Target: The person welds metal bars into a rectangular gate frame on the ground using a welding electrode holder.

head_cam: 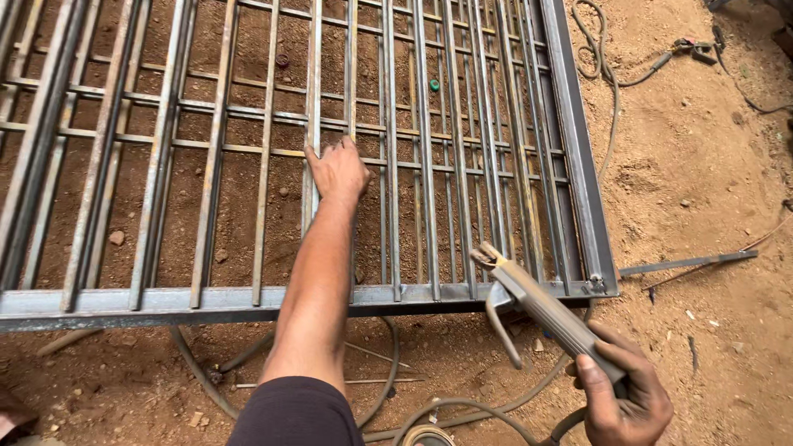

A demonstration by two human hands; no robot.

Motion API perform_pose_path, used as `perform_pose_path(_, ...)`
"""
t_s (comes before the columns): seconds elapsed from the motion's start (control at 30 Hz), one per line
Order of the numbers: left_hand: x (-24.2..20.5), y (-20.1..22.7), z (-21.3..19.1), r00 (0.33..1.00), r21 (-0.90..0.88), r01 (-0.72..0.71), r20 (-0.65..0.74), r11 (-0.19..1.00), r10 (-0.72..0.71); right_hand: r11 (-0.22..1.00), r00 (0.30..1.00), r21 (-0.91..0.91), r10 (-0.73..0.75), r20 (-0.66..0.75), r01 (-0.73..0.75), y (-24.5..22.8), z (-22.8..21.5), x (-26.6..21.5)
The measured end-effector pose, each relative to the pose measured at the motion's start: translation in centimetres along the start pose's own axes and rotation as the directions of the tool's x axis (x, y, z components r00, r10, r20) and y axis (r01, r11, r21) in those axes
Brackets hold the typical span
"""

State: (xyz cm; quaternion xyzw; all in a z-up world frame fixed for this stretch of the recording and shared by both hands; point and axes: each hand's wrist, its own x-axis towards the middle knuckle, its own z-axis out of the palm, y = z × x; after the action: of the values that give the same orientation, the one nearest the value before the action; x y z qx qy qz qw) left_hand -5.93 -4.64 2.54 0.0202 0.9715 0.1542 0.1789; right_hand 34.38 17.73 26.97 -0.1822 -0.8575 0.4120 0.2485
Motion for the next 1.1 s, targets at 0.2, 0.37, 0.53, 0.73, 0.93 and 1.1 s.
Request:
perform_pose_path(0.2, -0.3, -0.3, -0.8, 0.998, 0.019, -0.041, -0.044, 0.999, 0.042, 0.997, 0.998, 0.066, 0.045, 0.052, -0.048, -0.1, 1.0, 0.1)
perform_pose_path(0.37, 0.1, -0.5, 0.2, 0.993, 0.01, -0.056, -0.099, 0.998, 0.056, 0.996, 0.996, 0.003, 0.087, 0.015, -0.087, -0.2, 1.0, -0.3)
perform_pose_path(0.53, 0.4, -0.7, 0.8, 0.992, 0.008, -0.063, -0.109, 0.998, 0.064, 0.996, 0.996, -0.023, 0.084, 0.02, -0.084, -0.1, 0.9, -0.3)
perform_pose_path(0.73, 0.8, -0.9, 1.7, 0.976, 0.017, -0.068, -0.205, 0.998, 0.07, 0.996, 0.996, -0.006, 0.088, 0.023, -0.088, 0.4, 0.9, -0.2)
perform_pose_path(0.93, 0.8, -0.8, 1.8, 0.988, 0.022, -0.056, -0.14, 0.998, 0.058, 0.998, 0.998, 0.01, 0.06, 0.03, -0.06, 0.6, 0.7, -0.1)
perform_pose_path(1.1, 1.2, -0.8, 1.9, 0.984, 0.03, -0.054, -0.171, 0.998, 0.059, 0.997, 0.997, 0.005, 0.071, 0.032, -0.071, 0.6, 0.7, -0.2)
